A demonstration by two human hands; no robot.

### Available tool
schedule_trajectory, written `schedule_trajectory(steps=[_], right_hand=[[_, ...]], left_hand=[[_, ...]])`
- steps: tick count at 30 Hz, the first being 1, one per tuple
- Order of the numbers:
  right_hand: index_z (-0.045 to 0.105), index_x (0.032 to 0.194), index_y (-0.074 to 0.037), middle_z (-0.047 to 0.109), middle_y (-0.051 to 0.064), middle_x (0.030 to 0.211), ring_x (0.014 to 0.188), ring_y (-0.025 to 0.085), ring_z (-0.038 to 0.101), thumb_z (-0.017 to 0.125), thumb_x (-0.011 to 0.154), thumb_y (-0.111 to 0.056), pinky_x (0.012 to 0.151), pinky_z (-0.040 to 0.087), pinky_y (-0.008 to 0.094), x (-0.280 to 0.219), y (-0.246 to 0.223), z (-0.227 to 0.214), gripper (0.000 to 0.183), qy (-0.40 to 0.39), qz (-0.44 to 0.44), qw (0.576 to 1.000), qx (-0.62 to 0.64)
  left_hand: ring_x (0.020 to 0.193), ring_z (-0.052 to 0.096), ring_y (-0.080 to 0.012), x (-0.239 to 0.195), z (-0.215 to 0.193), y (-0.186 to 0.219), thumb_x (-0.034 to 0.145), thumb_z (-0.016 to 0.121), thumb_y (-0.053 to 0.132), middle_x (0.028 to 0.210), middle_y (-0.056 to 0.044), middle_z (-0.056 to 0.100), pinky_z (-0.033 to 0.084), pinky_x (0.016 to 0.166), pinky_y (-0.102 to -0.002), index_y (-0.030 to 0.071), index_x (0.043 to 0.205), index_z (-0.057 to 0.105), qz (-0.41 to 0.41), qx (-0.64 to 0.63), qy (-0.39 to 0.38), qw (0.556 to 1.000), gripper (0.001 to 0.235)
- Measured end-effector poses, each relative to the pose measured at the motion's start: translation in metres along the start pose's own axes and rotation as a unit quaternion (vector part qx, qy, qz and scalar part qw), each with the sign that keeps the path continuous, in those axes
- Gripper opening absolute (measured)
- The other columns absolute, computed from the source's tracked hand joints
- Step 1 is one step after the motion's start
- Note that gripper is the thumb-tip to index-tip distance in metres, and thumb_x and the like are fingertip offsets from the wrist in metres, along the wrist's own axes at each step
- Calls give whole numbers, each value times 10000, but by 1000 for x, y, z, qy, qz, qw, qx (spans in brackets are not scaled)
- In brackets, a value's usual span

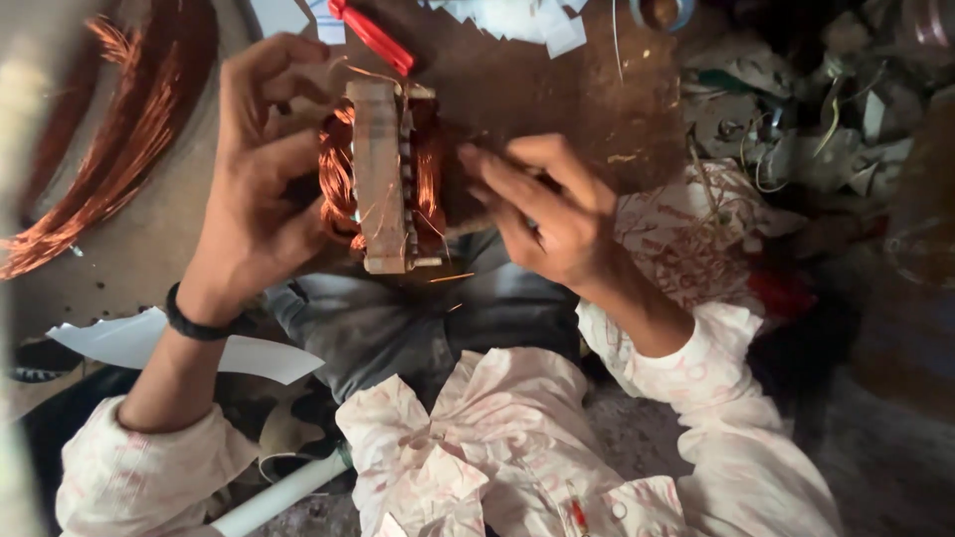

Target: Winding copper wire onto a motor stator or rotor core in a workshop setting.

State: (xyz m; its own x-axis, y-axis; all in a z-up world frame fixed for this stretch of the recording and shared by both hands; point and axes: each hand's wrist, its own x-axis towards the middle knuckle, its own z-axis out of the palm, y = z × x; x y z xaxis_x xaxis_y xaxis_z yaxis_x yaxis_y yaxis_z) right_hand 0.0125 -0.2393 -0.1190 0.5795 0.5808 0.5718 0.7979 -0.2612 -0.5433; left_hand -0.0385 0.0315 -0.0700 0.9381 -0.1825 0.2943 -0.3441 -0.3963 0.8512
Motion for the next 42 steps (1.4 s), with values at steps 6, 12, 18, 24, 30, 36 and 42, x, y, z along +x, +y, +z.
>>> schedule_trajectory(steps=[6,12,18,24,30,36,42], right_hand=[[796,1210,-203,576,35,1080,822,144,589,857,936,-117,638,507,298,-24,11,12,294,16,-83,990,-116],[754,1268,-268,542,77,1246,972,211,647,821,952,-120,866,567,388,-19,11,16,355,-39,-118,980,-154],[750,1217,-211,537,140,1297,1127,285,636,677,970,-3,950,550,443,-23,7,28,331,-23,-66,986,-150],[745,1226,-218,575,82,1284,1148,276,613,678,963,-24,960,542,446,-16,-3,24,333,-33,-19,983,-177],[725,1210,-197,561,86,1299,1153,286,601,678,967,-53,979,524,468,-17,-4,24,286,-29,-16,986,-162],[727,1267,-212,556,75,1328,1186,280,589,646,950,-16,1000,502,459,-17,-10,24,381,-39,6,986,-162],[716,1261,-212,554,81,1325,1184,286,583,681,967,-62,1022,491,477,-17,-9,23,332,-36,11,989,-142]], left_hand=[[1314,441,-193,-2,11,-3,959,739,41,1460,-92,351,379,1109,-308,-43,1085,726,-65,-102,60,991,151],[1234,475,-175,-15,18,-10,962,725,35,1421,-90,409,394,1102,-285,-65,1107,740,-141,-122,97,978,177],[1414,388,-330,8,10,10,734,829,58,1472,-188,319,426,1212,-442,-50,1154,690,-4,-27,0,1000,455],[1452,423,-285,-2,9,-5,748,923,72,1569,-161,370,401,1261,-413,-19,1199,708,-37,-37,-41,998,508],[1346,482,-200,-12,10,-12,858,833,-13,1455,-99,473,418,1139,-322,-30,1034,743,-164,-275,-14,947,198],[1346,522,-254,13,10,9,724,836,-12,1492,-146,410,472,1106,-363,-45,1051,699,-57,-38,-35,997,356],[1441,542,-232,-2,3,-6,758,732,-64,1587,-105,493,484,1048,-308,42,967,696,-175,-286,-31,942,237]])
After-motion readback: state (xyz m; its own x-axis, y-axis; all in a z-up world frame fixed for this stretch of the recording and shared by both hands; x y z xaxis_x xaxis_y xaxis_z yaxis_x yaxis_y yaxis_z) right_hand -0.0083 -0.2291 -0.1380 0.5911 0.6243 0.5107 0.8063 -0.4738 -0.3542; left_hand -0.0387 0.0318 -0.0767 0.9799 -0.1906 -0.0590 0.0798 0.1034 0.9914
